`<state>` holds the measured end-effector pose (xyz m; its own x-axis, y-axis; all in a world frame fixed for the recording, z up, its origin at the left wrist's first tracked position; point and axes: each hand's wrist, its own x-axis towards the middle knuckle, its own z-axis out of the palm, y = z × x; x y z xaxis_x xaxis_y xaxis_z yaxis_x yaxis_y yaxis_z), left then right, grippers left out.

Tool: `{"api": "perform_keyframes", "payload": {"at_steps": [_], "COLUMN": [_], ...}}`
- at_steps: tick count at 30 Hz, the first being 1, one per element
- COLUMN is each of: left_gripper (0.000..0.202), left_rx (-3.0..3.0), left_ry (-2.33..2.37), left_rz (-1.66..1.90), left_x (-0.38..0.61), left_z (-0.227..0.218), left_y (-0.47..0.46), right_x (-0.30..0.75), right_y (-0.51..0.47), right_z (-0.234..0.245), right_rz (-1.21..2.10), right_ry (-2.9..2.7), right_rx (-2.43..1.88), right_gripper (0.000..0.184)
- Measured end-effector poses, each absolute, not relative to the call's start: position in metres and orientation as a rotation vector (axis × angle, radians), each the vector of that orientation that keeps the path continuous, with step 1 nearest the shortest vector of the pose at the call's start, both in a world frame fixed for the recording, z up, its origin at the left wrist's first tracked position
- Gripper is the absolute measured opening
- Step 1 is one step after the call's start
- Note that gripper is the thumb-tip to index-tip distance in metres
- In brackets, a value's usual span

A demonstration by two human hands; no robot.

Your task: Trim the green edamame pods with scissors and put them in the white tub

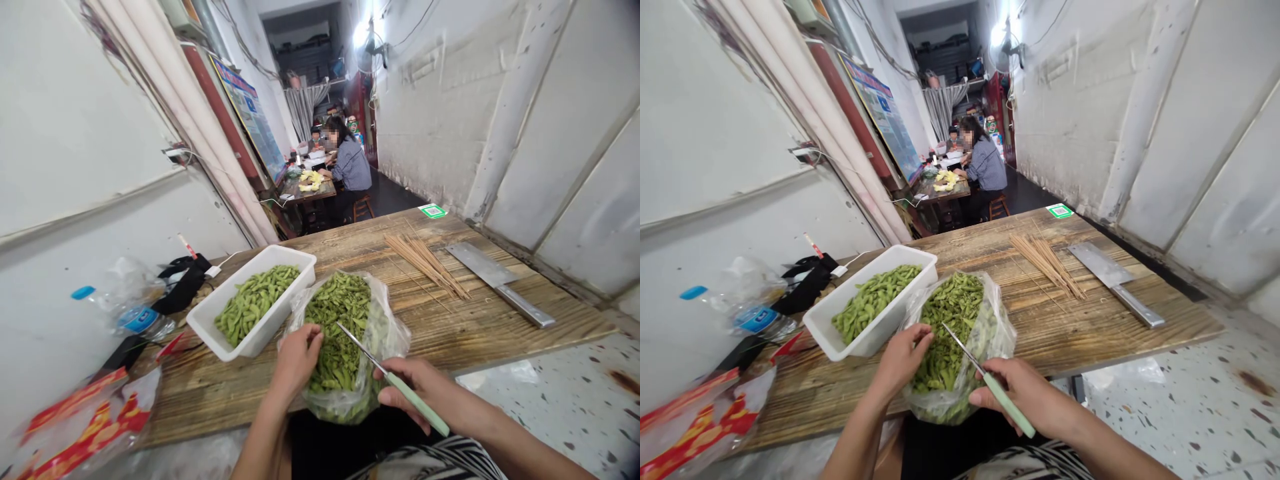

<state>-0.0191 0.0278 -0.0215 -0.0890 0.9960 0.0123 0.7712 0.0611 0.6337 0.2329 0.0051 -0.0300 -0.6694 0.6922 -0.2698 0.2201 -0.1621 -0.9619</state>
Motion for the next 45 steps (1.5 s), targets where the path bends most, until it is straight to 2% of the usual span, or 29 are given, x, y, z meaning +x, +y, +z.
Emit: {"api": "perform_keyframes", "payload": {"at_steps": [2,5,9,15,18,28,31,35,45], "left_gripper": [0.022,0.029,0.031,0.027,0.027,0.025,0.031,0.029,0.035], "left_rx": [1.558,1.336,1.275,1.322,1.328,1.173,1.078,1.094,1.071], "left_ry": [1.7,1.539,1.488,1.431,1.395,1.376,1.398,1.51,1.432], "left_rz": [0.893,0.967,0.967,0.884,0.849,0.929,1.03,1.123,1.106], "left_x": [-0.015,-0.006,0.003,0.008,0.008,0.005,0.005,0.004,0.008], "left_z": [-0.015,-0.006,0.004,0.011,0.01,-0.002,-0.004,-0.007,-0.006], "left_y": [0.023,0.014,0.005,0.001,0.001,0.001,0.002,0.004,0.0], "right_x": [0.234,0.236,0.238,0.237,0.238,0.235,0.234,0.234,0.236], "right_y": [0.005,0.004,0.003,0.004,0.004,0.006,0.009,0.008,0.005], "right_z": [-0.028,-0.025,-0.015,-0.005,-0.005,-0.009,-0.013,-0.012,-0.007], "right_rz": [1.887,1.85,1.761,1.456,1.404,1.429,1.419,1.425,1.431], "right_ry": [-1.793,-1.867,-1.976,-2.192,-2.244,-2.163,-2.131,-2.112,-2.178], "right_rx": [-1.029,-1.012,-1.015,-1.038,-1.058,-1.178,-1.194,-1.142,-1.072], "right_gripper": [0.045,0.046,0.046,0.042,0.046,0.039,0.04,0.045,0.045]}}
